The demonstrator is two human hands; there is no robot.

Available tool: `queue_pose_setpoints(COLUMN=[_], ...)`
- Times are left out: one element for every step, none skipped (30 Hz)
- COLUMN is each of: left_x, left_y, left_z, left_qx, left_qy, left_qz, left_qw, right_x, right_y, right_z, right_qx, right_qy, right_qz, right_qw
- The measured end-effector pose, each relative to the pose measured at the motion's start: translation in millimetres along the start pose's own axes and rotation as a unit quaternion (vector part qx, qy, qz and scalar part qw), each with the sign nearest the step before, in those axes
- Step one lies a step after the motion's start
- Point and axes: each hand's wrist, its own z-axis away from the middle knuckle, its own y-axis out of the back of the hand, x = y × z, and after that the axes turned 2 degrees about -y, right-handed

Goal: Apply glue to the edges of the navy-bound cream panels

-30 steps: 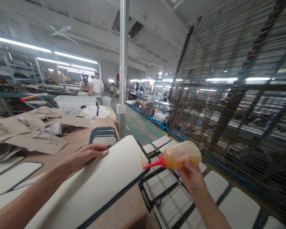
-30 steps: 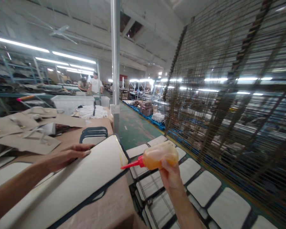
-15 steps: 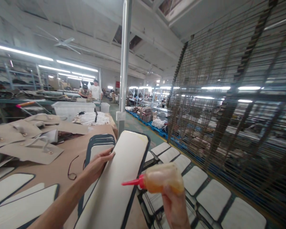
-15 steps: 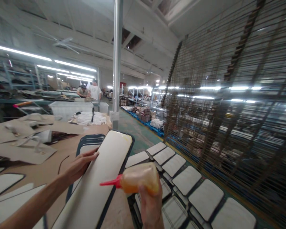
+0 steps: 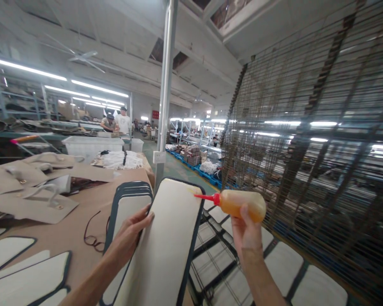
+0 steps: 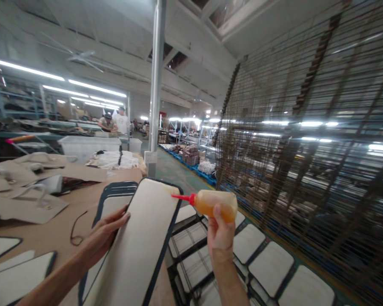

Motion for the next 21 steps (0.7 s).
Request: queue_pose_setpoints(left_x=[0,1,1,1,1,0,-2,-4,-6,-9,-11,-13,-15,-16,-16,-16,-16,-15,-14,-13,-12], left_y=[-1.2,-2.3,-3.0,-3.3,-3.0,-2.3,-1.1,0.2,1.6,2.7,3.3,3.3,2.6,1.1,-0.9,-3.4,-6.0,-8.5,-10.7,-12.3,-13.1], left_z=[0,-1,-2,-4,-5,-7,-8,-8,-9,-8,-8,-7,-5,-4,-3,-1,0,1,1,1,0], left_qx=[0.013,0.025,0.036,0.044,0.049,0.052,0.052,0.049,0.045,0.039,0.032,0.026,0.022,0.02,0.02,0.022,0.026,0.031,0.036,0.042,0.052], left_qy=[-0.005,-0.009,-0.012,-0.016,-0.02,-0.023,-0.026,-0.028,-0.032,-0.036,-0.04,-0.042,-0.043,-0.045,-0.046,-0.047,-0.048,-0.049,-0.048,-0.046,-0.043], left_qz=[0.006,0.012,0.015,0.017,0.017,0.016,0.013,0.011,0.01,0.01,0.01,0.01,0.01,0.01,0.011,0.014,0.018,0.022,0.026,0.029,0.032], left_qw=[1.0,1.0,0.999,0.999,0.998,0.998,0.998,0.998,0.998,0.999,0.999,0.999,0.999,0.999,0.999,0.999,0.998,0.998,0.998,0.998,0.997], right_x=[3,7,10,13,15,16,15,13,9,5,1,-3,-5,-6,-6,-4,-1,3,7,11,15], right_y=[4,9,13,17,20,20,19,14,8,1,-7,-14,-20,-24,-26,-25,-22,-18,-12,-5,3], right_z=[7,15,24,33,39,44,44,41,35,26,16,5,-5,-13,-19,-21,-20,-16,-8,1,12], right_qx=[0.001,0.003,0.006,0.002,-0.002,-0.01,-0.009,-0.001,0.002,0.002,-0.001,0.001,0.0,0.0,-0.001,-0.005,-0.007,-0.007,-0.006,-0.004,0.0], right_qy=[-0.014,-0.032,-0.056,-0.086,-0.114,-0.136,-0.134,-0.113,-0.083,-0.046,-0.022,0.0,0.01,0.012,0.011,0.005,-0.001,-0.009,-0.023,-0.044,-0.071], right_qz=[0.007,0.016,0.025,0.036,0.045,0.047,0.046,0.036,0.025,0.012,0.002,-0.009,-0.018,-0.025,-0.028,-0.027,-0.023,-0.015,-0.004,0.007,0.019], right_qw=[1.0,0.999,0.998,0.996,0.993,0.99,0.99,0.993,0.996,0.999,1.0,1.0,1.0,1.0,1.0,1.0,1.0,1.0,1.0,0.999,0.997])
